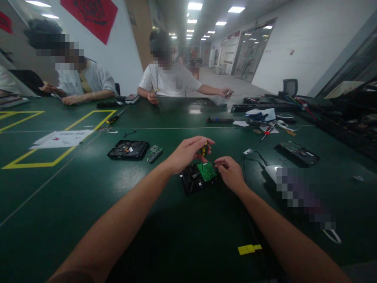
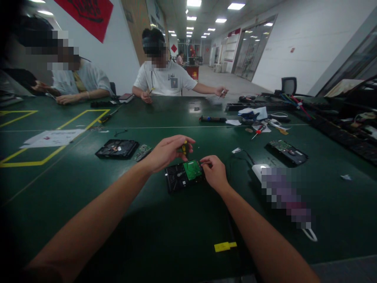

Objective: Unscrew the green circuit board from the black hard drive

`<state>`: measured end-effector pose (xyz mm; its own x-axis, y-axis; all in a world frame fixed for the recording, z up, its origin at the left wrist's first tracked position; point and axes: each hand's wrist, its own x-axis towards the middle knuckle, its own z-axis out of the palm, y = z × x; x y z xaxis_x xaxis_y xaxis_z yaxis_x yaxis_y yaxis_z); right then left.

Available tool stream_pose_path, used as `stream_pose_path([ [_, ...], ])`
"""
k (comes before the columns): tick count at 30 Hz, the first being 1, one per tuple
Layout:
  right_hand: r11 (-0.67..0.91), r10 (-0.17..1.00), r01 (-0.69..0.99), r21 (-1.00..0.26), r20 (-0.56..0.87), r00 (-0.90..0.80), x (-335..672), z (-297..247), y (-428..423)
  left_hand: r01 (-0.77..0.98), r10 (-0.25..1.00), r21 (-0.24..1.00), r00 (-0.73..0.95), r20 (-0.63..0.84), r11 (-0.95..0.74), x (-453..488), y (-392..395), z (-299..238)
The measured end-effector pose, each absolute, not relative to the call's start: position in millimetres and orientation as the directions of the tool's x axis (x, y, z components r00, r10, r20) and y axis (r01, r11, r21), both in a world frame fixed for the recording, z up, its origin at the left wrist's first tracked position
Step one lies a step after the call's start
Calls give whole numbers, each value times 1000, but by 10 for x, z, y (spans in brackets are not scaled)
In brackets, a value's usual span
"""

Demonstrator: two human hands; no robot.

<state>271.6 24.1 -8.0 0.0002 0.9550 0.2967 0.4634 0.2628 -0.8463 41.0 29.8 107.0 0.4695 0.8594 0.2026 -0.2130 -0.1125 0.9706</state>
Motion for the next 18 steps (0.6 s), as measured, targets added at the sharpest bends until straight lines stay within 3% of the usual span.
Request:
stream_pose_path([
  [4,264,956,465,-845,293,-9,2716,-82,242,-273,857,960,479,190,-61,397,291,1083],
  [18,256,957,501,-826,289,-14,2680,-15,188,-147,919,981,355,173,-128,406,281,1091],
])
